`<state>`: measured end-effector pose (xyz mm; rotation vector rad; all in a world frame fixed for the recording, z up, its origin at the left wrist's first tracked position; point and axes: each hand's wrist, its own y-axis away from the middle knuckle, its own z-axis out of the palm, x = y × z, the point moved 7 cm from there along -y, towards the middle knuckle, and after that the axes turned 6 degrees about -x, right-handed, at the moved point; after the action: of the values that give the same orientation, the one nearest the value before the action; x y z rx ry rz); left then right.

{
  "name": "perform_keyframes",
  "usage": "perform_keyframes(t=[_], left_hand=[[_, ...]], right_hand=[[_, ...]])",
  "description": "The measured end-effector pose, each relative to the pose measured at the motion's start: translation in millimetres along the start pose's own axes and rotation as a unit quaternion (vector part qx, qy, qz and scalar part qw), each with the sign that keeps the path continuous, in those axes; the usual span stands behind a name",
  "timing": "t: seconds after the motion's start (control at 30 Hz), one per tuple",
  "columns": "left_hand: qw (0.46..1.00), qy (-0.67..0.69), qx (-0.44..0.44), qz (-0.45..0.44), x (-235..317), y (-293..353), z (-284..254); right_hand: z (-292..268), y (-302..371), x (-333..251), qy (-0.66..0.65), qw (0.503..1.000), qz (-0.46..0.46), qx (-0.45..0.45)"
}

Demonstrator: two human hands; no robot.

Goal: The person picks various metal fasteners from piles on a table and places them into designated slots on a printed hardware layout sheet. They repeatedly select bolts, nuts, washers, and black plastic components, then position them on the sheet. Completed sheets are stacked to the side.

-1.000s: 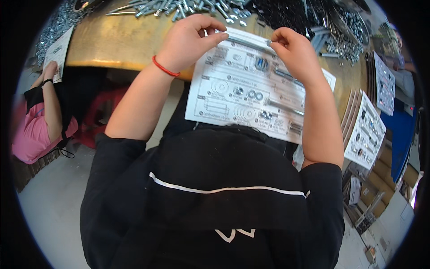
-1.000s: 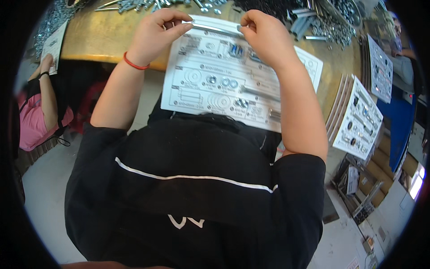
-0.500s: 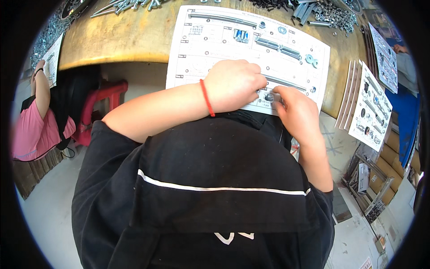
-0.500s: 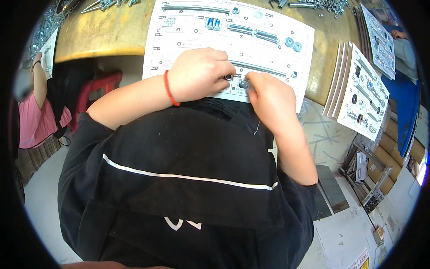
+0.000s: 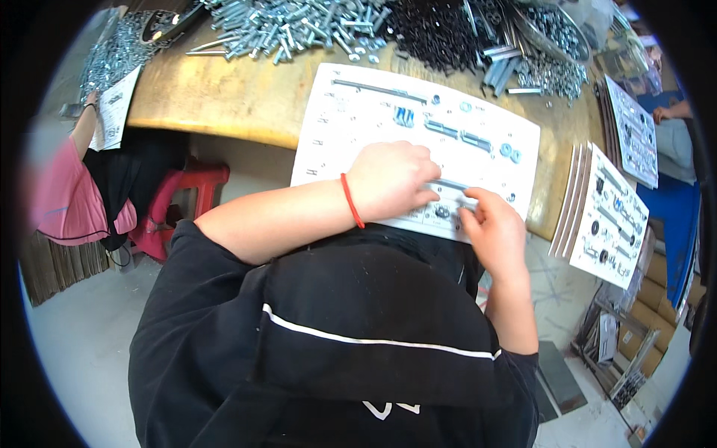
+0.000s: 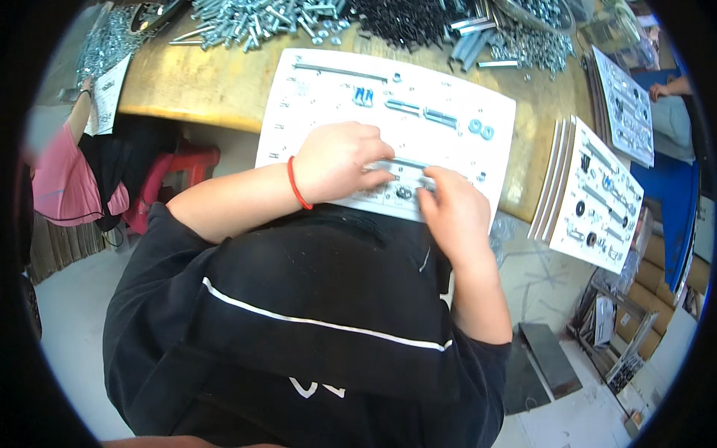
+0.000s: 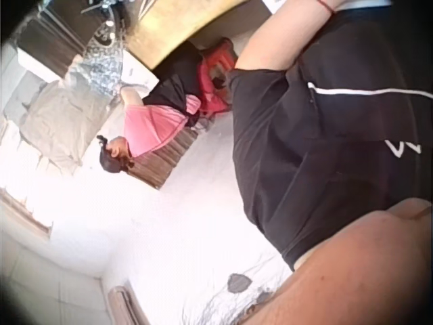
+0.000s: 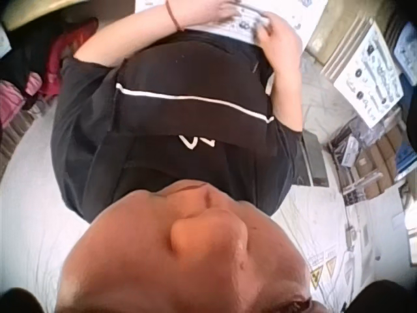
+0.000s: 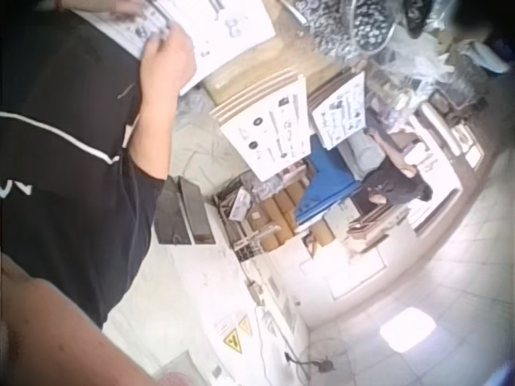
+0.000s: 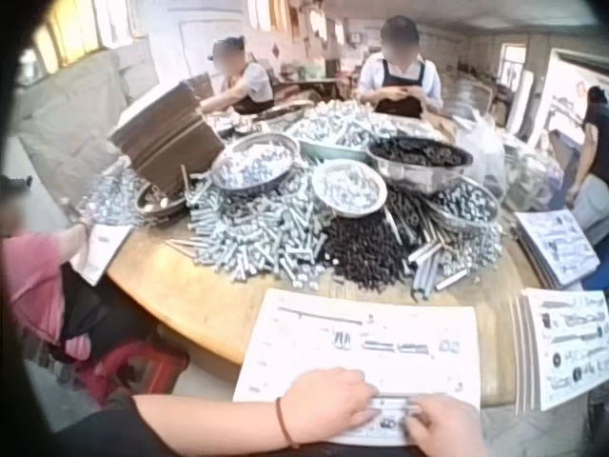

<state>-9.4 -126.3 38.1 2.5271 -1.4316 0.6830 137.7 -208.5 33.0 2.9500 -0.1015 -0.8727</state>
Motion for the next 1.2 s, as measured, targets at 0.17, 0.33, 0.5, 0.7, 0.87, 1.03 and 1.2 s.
perform_keyframes(t=[0.17,0.33,0.5,0.7,0.87,1.03,1.2], left_hand=[[0.982,-0.054,0.108,-0.145,-92.4,2.8,-78.2],[0.954,-0.119,0.128,-0.245,-171.5,14.2,-115.8],[0.960,-0.216,0.100,-0.144,-198.6,-12.0,-99.6],[0.948,-0.293,-0.033,-0.121,-201.2,-42.3,-78.9],[0.950,-0.310,-0.015,-0.041,-195.9,-52.0,-84.3],[0.977,-0.136,0.160,-0.027,-196.5,-32.0,-108.1],[0.937,0.198,0.249,-0.146,-194.7,11.2,-119.6]], right_hand=[[-35.8,-54.1,10.4,0.056,0.998,0.006,0.016],[-23.7,-125.1,-16.0,0.090,0.995,-0.047,0.001],[21.0,-204.8,-72.4,0.115,0.987,-0.112,-0.003],[45.6,-287.1,-105.7,0.243,0.956,-0.128,0.103],[50.8,-302.0,-116.7,0.326,0.935,-0.126,0.066],[51.8,-302.1,-131.7,0.354,0.927,-0.121,0.021],[17.1,-282.8,-130.3,0.284,0.949,-0.103,0.092]])
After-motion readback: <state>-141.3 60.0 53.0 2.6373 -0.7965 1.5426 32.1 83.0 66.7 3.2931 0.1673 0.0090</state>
